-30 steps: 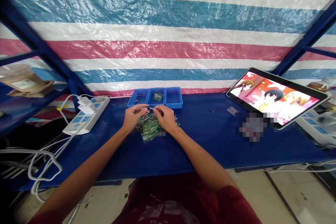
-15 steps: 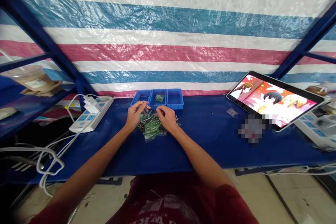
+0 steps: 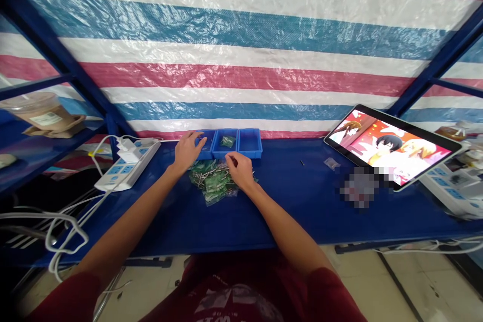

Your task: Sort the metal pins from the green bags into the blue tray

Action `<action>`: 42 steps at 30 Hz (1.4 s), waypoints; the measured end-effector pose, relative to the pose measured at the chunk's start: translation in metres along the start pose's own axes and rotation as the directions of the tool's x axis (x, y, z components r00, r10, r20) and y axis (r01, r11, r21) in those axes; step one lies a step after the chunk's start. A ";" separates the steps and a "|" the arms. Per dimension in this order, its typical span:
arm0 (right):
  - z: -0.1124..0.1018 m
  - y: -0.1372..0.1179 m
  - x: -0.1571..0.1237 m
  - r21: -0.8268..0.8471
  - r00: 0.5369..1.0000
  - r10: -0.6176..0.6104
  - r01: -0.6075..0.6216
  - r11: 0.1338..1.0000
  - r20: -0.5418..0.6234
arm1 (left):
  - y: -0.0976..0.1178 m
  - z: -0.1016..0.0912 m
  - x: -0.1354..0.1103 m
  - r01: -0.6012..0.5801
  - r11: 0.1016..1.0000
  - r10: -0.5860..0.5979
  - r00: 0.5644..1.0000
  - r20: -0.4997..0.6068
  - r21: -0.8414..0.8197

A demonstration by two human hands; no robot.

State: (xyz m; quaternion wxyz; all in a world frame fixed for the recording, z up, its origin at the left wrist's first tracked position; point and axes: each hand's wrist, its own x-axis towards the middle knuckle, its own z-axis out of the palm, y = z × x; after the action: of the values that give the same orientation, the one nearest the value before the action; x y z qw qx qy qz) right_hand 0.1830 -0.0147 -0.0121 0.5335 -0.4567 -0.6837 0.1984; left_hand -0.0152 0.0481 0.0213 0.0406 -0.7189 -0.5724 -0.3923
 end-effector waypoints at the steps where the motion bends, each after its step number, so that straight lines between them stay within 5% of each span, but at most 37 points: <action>1: 0.000 0.001 0.001 -0.010 1.000 -0.004 0.004 1.000 0.003 | 0.004 -0.001 -0.003 -0.025 0.999 0.025 1.000 0.015 0.022; 3: -0.001 0.002 0.002 -0.034 1.000 -0.014 0.014 0.999 0.017 | 0.010 -0.006 -0.011 -0.081 0.997 0.080 0.989 0.121 0.001; 8: -0.001 0.006 0.002 -0.092 0.998 -0.031 0.036 0.995 0.057 | 0.008 -0.012 -0.028 -0.223 0.974 0.221 0.883 0.413 -0.042; 16: 0.001 0.009 0.002 -0.122 0.996 -0.036 0.046 0.992 0.081 | -0.009 -0.007 -0.035 -0.346 0.935 0.329 0.762 0.558 -0.080; 38: 0.003 0.008 0.000 -0.109 0.995 -0.037 0.047 0.993 0.088 | -0.004 -0.003 -0.037 -0.489 0.872 0.421 0.712 0.562 -0.034; 42: 0.003 0.009 0.000 -0.109 0.995 -0.032 0.042 0.993 0.090 | -0.003 -0.003 -0.039 -0.503 0.863 0.411 0.748 0.522 0.041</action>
State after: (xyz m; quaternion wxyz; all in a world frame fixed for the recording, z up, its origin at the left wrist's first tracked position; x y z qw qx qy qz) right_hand 0.1845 -0.0091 -0.0198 0.4804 -0.4635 -0.7249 0.1702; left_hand -0.0205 0.0165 -0.0014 0.0519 -0.9066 -0.4015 -0.1192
